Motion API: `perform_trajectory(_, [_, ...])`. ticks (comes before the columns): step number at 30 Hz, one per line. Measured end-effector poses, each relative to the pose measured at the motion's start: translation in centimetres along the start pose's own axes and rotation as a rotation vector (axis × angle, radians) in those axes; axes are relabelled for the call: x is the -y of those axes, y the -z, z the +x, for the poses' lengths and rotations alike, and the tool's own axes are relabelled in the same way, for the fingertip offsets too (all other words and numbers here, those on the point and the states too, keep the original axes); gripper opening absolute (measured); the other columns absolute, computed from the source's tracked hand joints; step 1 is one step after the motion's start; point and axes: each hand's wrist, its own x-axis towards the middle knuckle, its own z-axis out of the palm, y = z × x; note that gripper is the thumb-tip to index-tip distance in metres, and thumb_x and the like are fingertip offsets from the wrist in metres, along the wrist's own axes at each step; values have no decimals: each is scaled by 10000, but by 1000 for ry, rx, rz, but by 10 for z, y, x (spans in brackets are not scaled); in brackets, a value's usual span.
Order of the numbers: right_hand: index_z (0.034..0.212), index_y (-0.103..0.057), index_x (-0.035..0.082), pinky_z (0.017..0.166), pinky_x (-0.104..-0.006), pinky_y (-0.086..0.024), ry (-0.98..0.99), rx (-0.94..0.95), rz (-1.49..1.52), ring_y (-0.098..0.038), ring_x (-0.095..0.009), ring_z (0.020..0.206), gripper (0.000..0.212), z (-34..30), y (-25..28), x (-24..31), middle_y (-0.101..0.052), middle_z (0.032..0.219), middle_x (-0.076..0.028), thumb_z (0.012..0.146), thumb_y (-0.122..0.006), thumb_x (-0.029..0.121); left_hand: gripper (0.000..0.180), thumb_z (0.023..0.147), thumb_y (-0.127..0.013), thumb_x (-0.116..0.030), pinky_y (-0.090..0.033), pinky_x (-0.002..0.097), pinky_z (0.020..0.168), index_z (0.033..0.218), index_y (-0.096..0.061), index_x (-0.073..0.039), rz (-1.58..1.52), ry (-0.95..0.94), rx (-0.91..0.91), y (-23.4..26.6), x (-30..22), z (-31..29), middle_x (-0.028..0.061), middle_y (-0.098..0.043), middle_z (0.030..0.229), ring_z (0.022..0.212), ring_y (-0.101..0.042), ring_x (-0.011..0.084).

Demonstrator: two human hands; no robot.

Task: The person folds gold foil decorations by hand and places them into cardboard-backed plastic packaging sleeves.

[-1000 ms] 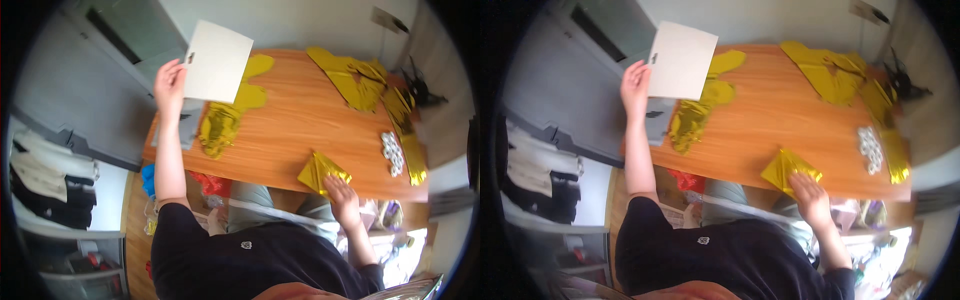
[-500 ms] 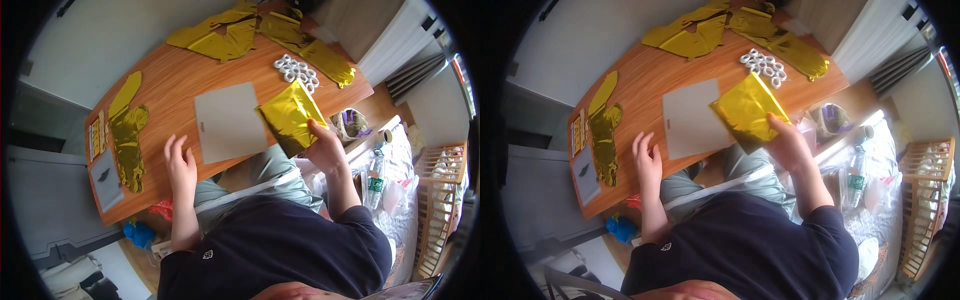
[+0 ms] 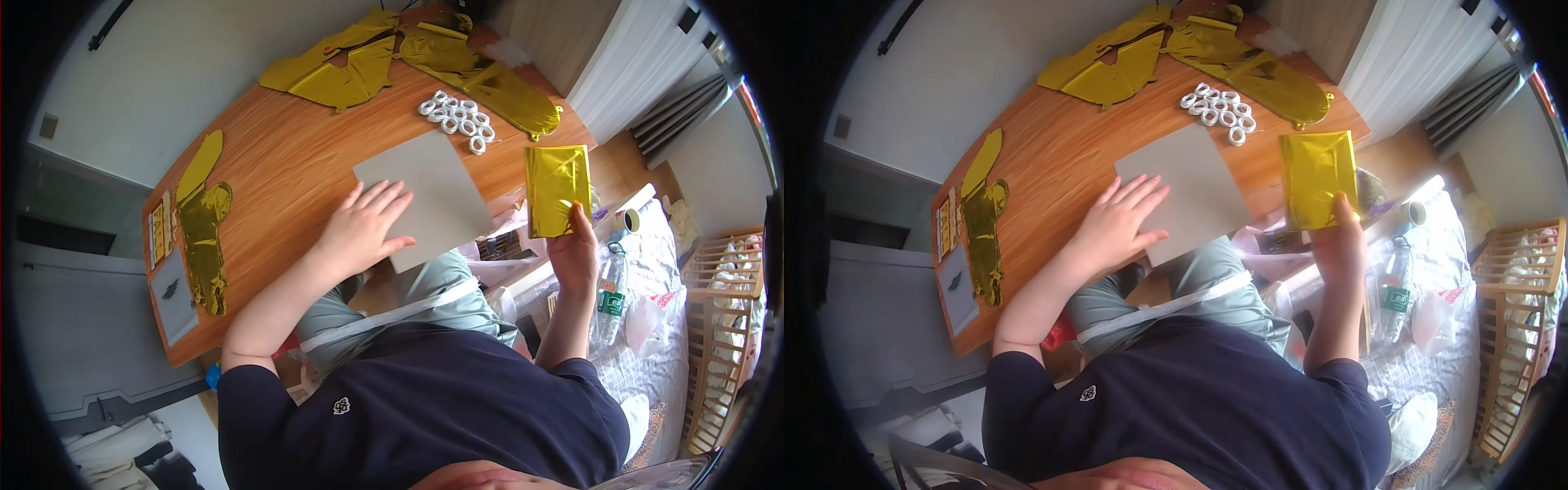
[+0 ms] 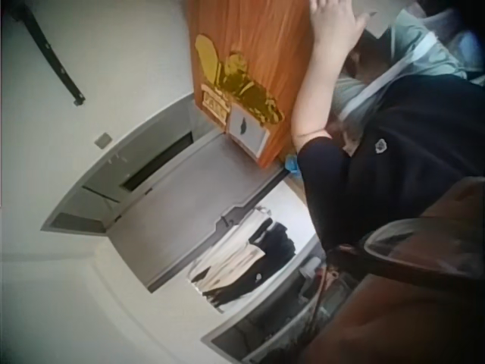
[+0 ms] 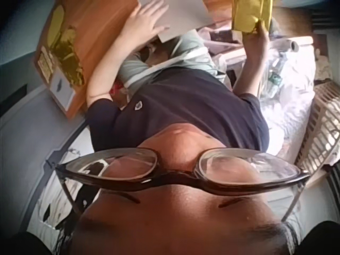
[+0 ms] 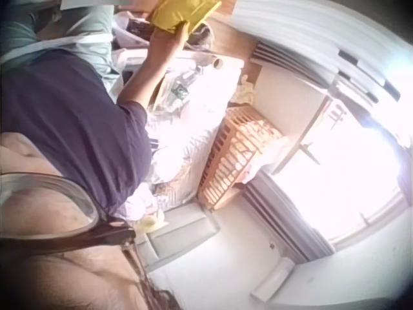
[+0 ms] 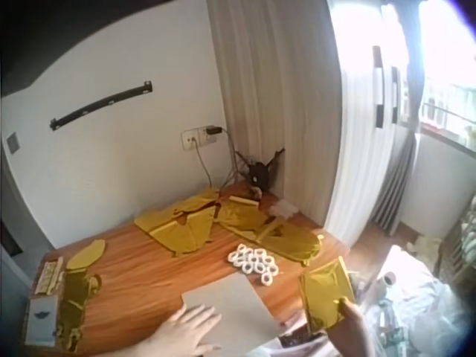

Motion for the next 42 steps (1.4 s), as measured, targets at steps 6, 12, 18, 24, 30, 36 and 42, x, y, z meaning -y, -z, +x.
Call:
perform_trajectory(6, [1377, -536, -18, 1055, -432, -541, 178, -91, -523, -666, -296, 1220, 353, -4, 27, 16, -658, 1345, -167, 1098, -484, 193, 576, 972, -625, -533, -339, 534, 1197, 1343, -634, -92, 10, 186, 90, 29, 36, -9, 137, -585, 1464, 1381, -530, 298])
perform_trajectory(12, [1351, -555, -13, 1068, -422, -538, -6, -17, 54, -669, -281, 1212, 336, -2, 6, 7, -669, 1331, -155, 1087, -512, 191, 390, 927, -725, -354, -469, 464, 1026, 1249, -688, -137, -200, 47, -192, 22, 12, 67, 63, -685, 1229, 1182, -635, 260])
perform_trajectory(18, [1312, -601, 17, 1052, -408, -541, -10, -2, -175, -680, -267, 1189, 306, -7, -15, -2, -688, 1302, -140, 1079, -533, 203, 204, 916, -739, -266, -481, 418, 976, 1091, -726, -162, -164, -92, -318, -24, -8, 161, 24, -674, 1134, 1094, -647, 262])
perform_trajectory(24, [1315, -600, 17, 1045, -412, -535, -86, 49, 17, -678, -263, 1191, 313, -19, -27, -9, -693, 1294, -135, 1076, -540, 211, 144, 906, -743, -261, -489, 416, 915, 972, -702, -140, -274, -144, -394, -25, 5, 141, 32, -679, 1049, 1057, -650, 255])
perform_trajectory(30, [1381, -549, 13, 1061, -434, -525, -193, 137, -2, -661, -273, 1222, 356, -18, -49, -35, -667, 1337, -151, 1081, -523, 201, 167, 914, -736, -253, -494, 414, 921, 1022, -686, -136, -49, -11, -360, 19, 40, 34, 39, -689, 1097, 1070, -645, 285])
perform_trajectory(36, [1478, -446, 11, 1103, -448, -497, -346, 38, 22, -622, -288, 1284, 434, -16, -94, -86, -606, 1423, -158, 1088, -488, 198, 586, 898, -762, -316, -441, 476, 1059, 1406, -529, -139, -266, 155, -96, 19, 66, -34, 91, -628, 1359, 1235, -602, 312])
perform_trajectory(42, [1439, -489, 1, 1097, -423, -487, -459, 106, -76, -607, -262, 1291, 399, -29, -137, -130, -620, 1394, -139, 1091, -475, 196, 1037, 885, -788, -406, -395, 491, 1154, 1656, -150, -134, -177, 127, -144, 2, 76, -90, 179, -511, 1506, 1391, -491, 361])
